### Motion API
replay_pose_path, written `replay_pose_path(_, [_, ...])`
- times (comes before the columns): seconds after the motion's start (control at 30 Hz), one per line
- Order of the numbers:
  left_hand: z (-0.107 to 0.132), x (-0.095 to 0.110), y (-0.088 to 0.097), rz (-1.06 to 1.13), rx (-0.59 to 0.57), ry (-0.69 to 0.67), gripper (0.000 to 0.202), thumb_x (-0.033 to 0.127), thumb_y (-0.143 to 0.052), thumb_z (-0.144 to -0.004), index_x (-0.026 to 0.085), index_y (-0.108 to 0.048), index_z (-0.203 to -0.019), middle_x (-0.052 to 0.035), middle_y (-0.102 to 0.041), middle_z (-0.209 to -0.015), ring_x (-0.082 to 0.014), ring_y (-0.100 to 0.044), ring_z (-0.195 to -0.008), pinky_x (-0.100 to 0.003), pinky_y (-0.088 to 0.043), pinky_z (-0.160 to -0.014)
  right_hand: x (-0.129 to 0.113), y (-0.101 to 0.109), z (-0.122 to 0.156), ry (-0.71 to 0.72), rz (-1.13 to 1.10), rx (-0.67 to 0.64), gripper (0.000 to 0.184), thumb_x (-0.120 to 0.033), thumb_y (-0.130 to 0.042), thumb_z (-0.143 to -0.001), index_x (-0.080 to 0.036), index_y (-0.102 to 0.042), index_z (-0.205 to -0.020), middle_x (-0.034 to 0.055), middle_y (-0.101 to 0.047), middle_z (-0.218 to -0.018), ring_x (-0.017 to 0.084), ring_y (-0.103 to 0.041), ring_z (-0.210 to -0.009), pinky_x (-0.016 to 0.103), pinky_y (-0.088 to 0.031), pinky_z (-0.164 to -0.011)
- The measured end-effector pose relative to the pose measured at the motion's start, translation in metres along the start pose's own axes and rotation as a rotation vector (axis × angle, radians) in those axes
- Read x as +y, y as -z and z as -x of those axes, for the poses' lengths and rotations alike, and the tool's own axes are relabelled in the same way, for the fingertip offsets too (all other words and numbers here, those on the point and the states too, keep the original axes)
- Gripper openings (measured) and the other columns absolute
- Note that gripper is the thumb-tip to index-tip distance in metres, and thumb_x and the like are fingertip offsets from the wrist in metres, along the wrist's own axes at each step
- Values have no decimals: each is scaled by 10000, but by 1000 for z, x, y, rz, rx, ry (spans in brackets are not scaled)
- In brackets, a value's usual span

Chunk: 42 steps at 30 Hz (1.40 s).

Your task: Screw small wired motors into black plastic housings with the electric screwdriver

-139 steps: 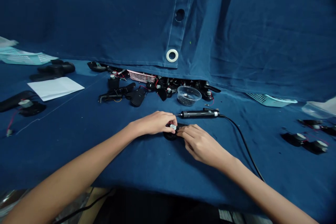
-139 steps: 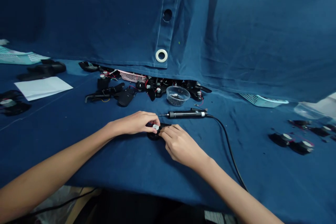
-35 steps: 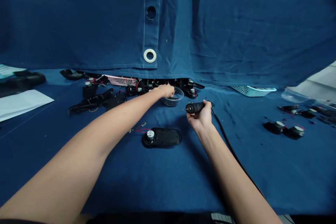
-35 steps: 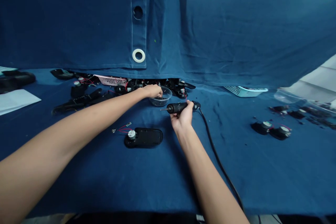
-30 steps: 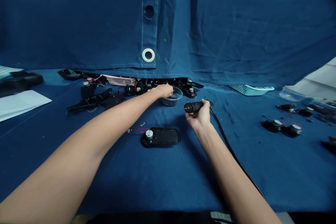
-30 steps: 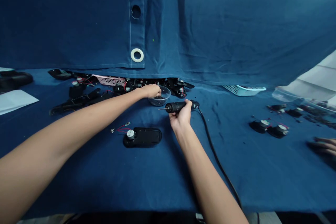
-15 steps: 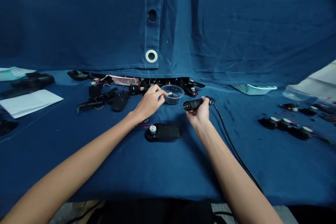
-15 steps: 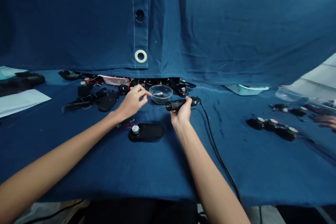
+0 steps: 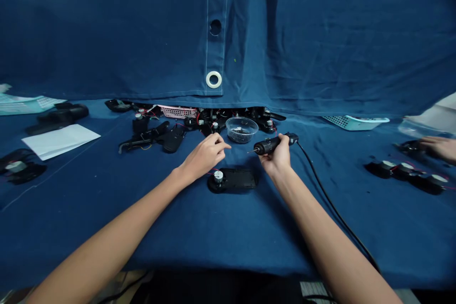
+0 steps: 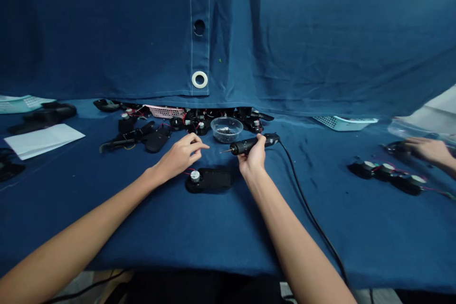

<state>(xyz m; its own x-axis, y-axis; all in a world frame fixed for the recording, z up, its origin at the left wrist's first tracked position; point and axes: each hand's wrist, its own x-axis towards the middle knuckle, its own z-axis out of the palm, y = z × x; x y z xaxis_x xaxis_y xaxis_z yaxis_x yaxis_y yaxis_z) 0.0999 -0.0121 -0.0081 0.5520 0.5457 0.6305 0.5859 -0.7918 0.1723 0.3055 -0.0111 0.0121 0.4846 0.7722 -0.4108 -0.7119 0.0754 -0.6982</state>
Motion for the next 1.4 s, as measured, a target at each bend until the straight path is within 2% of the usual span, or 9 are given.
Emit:
replay_pose_path(0.27, [-1,5,5,-31,-24,-59,350,104,-446,-924,175,-567,-1246,-51,-548,-960,-159,-516,-894,-344,-495,-835,5,0,0,-16,16,5,233,-393,-524,-840,-212,-418,-737,-69,-432,-559,75,-426,-419,145,-325,-309])
replay_pose_path(0.37, [2,6,6,28,3,-15,364,109,-433,-942,164,-504,-1295,-47,-565,-959,-149,-541,-897,-328,-494,-837,6,0,3,-16,13,-2,240,-395,-527,-840,-213,-413,-733,-68,-436,-561,78,-441,-428,146,-336,-315])
replay_pose_path(0.5, [10,10,5,158,75,94,188,151,-479,-939,166,-546,-1114,-24,-605,-932,-125,-585,-866,-286,-503,-804,8,0,7,-6,-6,-27,229,-388,-536,-837,-207,-438,-737,-58,-476,-583,84,-481,-469,162,-409,-364])
replay_pose_path(0.6, [13,17,4,108,94,10,127,140,-459,-943,163,-564,-1010,-31,-612,-930,-137,-581,-888,-317,-494,-840,10,0,10,-17,5,-46,232,-393,-535,-834,-207,-438,-736,-54,-477,-579,93,-489,-479,177,-430,-380])
replay_pose_path(0.7, [14,22,4,56,126,-56,158,114,-440,-940,161,-572,-1013,-43,-604,-936,-143,-570,-899,-330,-492,-850,11,-1,11,-31,16,-47,234,-393,-540,-832,-210,-429,-738,-54,-468,-576,91,-476,-470,168,-386,-351])
replay_pose_path(0.8, [14,26,2,66,170,-60,153,108,-459,-929,162,-579,-1005,-45,-590,-939,-139,-563,-904,-309,-501,-824,12,-1,11,-27,10,-77,211,-372,-538,-844,-209,-441,-751,-54,-476,-588,84,-472,-474,155,-366,-349])
replay_pose_path(1.03, [14,32,-1,77,365,-62,176,63,-512,-884,160,-568,-1020,-31,-609,-912,-123,-580,-877,-288,-511,-797,15,-1,13,16,9,-171,188,-344,-581,-841,-191,-499,-769,-31,-560,-645,96,-535,-545,212,-510,-483])
replay_pose_path(1.13, [14,34,1,73,421,-60,208,44,-532,-863,157,-551,-1037,-27,-611,-910,-117,-584,-856,-283,-509,-786,16,-1,15,21,26,-207,195,-358,-576,-849,-185,-515,-783,-20,-579,-665,103,-556,-581,224,-526,-518])
replay_pose_path(1.4, [14,38,2,71,438,-84,263,26,-541,-842,158,-529,-1069,-23,-609,-910,-112,-573,-821,-280,-501,-775,20,1,12,3,40,-219,211,-377,-579,-852,-177,-528,-804,-18,-571,-655,92,-531,-570,180,-453,-462])
